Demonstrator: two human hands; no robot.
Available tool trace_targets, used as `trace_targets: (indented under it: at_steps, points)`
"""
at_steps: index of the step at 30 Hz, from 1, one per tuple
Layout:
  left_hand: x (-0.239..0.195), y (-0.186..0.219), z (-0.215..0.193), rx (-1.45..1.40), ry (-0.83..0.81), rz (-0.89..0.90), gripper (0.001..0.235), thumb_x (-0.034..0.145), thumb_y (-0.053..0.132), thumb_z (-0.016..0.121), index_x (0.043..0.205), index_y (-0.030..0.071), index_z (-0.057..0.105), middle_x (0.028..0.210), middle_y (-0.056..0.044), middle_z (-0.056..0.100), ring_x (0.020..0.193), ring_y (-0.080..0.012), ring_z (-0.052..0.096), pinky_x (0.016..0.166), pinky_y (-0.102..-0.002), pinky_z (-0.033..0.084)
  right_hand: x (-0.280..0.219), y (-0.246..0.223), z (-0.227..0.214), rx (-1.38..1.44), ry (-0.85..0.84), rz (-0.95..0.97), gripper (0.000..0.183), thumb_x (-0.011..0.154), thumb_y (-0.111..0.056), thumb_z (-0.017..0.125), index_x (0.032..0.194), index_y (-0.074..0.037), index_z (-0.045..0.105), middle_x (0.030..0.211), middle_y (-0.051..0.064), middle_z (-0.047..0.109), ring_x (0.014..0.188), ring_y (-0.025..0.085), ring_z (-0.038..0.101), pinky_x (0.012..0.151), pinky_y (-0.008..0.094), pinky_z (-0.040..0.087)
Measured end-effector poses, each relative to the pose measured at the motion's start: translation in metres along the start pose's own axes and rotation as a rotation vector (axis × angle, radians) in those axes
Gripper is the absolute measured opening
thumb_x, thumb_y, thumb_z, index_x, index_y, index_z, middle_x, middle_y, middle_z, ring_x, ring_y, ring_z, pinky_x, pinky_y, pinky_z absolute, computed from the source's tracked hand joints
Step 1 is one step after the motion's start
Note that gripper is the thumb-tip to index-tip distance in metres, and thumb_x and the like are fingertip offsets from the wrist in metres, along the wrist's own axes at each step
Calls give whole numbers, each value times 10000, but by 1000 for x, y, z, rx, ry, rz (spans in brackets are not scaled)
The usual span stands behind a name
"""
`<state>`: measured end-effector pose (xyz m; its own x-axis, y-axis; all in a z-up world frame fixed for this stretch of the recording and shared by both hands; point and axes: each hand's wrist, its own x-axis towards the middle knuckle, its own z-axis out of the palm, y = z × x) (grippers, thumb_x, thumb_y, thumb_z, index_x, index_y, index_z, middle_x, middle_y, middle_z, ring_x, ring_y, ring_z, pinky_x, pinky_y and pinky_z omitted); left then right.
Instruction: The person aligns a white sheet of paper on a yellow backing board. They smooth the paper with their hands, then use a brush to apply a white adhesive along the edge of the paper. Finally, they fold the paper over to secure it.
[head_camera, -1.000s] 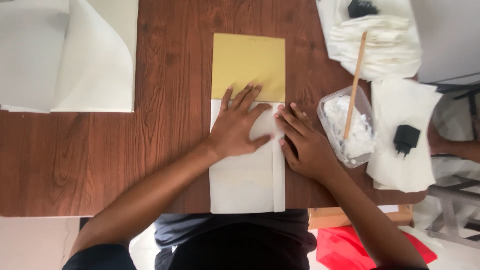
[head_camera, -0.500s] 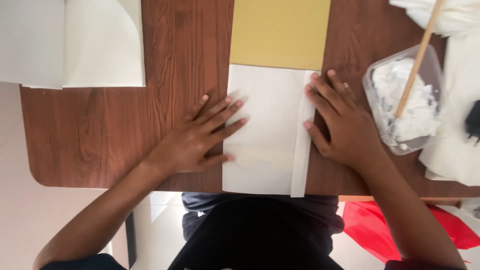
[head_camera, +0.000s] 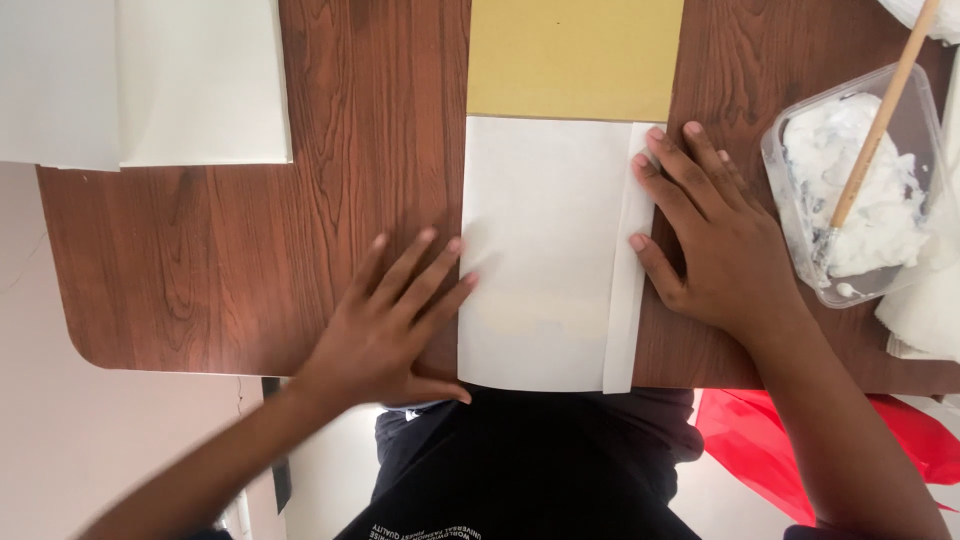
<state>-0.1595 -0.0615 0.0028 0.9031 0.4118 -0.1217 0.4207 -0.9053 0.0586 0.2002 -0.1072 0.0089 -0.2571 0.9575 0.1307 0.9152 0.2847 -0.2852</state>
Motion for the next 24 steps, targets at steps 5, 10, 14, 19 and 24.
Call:
trace_targets:
  at_steps: [5, 10, 14, 19, 24]
  points:
    - [-26, 37, 16, -191, 428, -118, 612, 855, 633, 818, 1267, 203, 676, 1362, -83, 632, 1312, -311, 566, 1155, -564, 408, 1, -1, 0, 7, -10, 14, 566, 993, -238, 562, 1491, 31, 549, 1628, 166, 456, 1545, 404, 355, 1211, 577, 394]
    - [-30, 50, 18, -239, 499, -80, 345, 939, 320, 840, 1219, 144, 740, 1356, -77, 668, 1285, -274, 607, 1135, -501, 434, 1, -1, 1, 15, -5, 0, 580, 978, -205, 576, 1504, 37, 542, 1628, 174, 460, 1539, 421, 371, 1219, 586, 393]
    - [-37, 52, 23, -197, 471, 17, 408, 1053, 349, 684, 1323, 45, 649, 1417, -106, 638, 1349, -281, 580, 1189, -453, 404, 1, -3, 0, 24, 13, -10, 562, 1000, -195, 575, 1498, 64, 546, 1619, 196, 473, 1534, 445, 383, 1202, 609, 410]
    - [-51, 48, 26, -235, 471, 82, 494, 1074, 438, 645, 1377, 48, 618, 1452, -103, 610, 1378, -272, 560, 1193, -422, 406, -1, -2, 3, 22, 22, -11, 560, 1004, -174, 582, 1507, 66, 533, 1629, 207, 467, 1534, 468, 387, 1178, 639, 429]
    - [-46, 37, 7, -317, 642, 149, 464, 1051, 410, 549, 778, 114, 779, 955, -51, 796, 915, -212, 744, 890, -403, 566, -1, -4, 1, -2, 13, -4, 564, 1000, -190, 573, 1508, 52, 531, 1642, 183, 447, 1543, 448, 372, 1170, 644, 432]
